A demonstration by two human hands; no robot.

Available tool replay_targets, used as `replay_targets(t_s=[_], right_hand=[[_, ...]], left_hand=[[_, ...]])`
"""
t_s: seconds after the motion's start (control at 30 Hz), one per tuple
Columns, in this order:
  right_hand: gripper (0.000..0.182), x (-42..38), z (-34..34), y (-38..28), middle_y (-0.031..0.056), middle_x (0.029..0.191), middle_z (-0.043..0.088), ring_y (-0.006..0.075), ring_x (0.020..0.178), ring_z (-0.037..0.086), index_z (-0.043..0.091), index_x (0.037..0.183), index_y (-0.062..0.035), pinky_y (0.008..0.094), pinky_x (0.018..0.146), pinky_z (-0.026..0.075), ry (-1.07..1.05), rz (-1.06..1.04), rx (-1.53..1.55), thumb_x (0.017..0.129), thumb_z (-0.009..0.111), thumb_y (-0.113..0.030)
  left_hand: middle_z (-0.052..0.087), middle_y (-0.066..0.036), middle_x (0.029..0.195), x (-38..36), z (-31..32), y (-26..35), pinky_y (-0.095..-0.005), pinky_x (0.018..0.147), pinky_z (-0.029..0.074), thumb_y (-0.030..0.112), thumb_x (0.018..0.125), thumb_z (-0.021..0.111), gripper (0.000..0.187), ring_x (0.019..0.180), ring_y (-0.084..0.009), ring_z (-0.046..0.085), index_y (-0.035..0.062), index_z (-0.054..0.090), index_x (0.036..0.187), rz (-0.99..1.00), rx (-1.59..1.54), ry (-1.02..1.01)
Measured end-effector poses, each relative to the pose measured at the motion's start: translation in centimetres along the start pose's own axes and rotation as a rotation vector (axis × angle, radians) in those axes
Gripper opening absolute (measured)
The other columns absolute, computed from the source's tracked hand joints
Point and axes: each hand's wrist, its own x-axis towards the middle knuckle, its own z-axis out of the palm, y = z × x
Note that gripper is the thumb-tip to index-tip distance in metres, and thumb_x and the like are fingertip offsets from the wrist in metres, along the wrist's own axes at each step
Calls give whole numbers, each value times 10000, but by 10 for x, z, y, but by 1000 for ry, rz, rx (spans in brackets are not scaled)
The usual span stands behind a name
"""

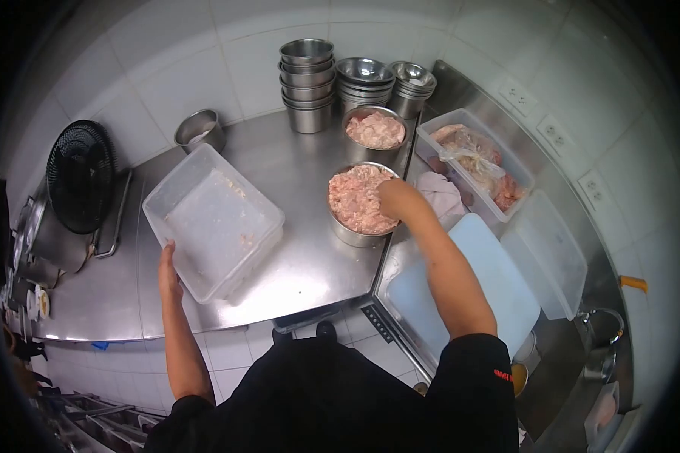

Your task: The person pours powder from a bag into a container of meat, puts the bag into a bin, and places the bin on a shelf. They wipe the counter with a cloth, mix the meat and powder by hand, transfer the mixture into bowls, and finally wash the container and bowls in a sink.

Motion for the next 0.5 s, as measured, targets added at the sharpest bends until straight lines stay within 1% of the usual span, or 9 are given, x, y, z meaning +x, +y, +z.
replay_targets(t_s=[0.03, 0.13, 0.23, 0.33, 0.37, 0.43, 0.5], right_hand=[[198, 5, 11, 2, 240, 911, 690, 358, 871, 690, 716, 879, -10, 431, 761, 554, 44, -11, -48, 714, 610, -32], [168, -7, -2, -8, 236, 904, 693, 351, 850, 695, 721, 844, -9, 427, 734, 558, 7, -128, -147, 714, 624, -49], [176, -24, -63, -11, 232, 898, 694, 346, 860, 695, 721, 858, 6, 419, 749, 551, -265, 45, 15, 724, 642, -77], [185, -32, -92, -28, 232, 886, 694, 346, 861, 694, 726, 859, 12, 423, 774, 537, -146, 166, 155, 739, 638, -97], [191, -23, -67, -24, 233, 881, 694, 349, 858, 693, 728, 859, 13, 426, 779, 534, -45, 42, 127, 743, 633, -106], [205, 13, 20, 0, 234, 870, 693, 357, 852, 692, 731, 859, 13, 432, 788, 529, 156, -198, 64, 751, 623, -124], [246, 46, 46, 28, 220, 894, 698, 344, 845, 690, 724, 922, -18, 425, 762, 540, 40, -217, -94, 723, 584, -55]], left_hand=[[563, -139, 1268, 2, -1, -3, -377, 999, 391, 475, 846, 626, 675, 1173, -263, 522, 18, 507, 1328, -3, -20, -12], [560, -143, 1274, 5, -3, -7, -381, 1009, 384, 472, 848, 619, 677, 1176, -267, 520, 12, 503, 1331, 27, -22, -34], [559, -141, 1278, -4, 0, 2, -372, 1020, 374, 451, 860, 607, 652, 1181, -261, 518, 9, 506, 1329, 18, -1, -20], [570, -144, 1260, -5, 1, 4, -365, 1019, 374, 441, 865, 599, 629, 1172, -259, 525, 9, 519, 1316, -3, -6, -24], [575, -145, 1254, -4, 0, 5, -370, 998, 394, 452, 853, 613, 644, 1158, -264, 536, 13, 521, 1314, 26, 2, -17], [584, -146, 1243, -3, 1, 1, -379, 957, 433, 476, 829, 643, 674, 1129, -275, 559, 19, 526, 1311, 80, 15, -11], [583, -144, 1241, 5, 2, -4, -378, 955, 433, 475, 834, 636, 668, 1128, -274, 559, 18, 526, 1308, 100, -34, -41]])
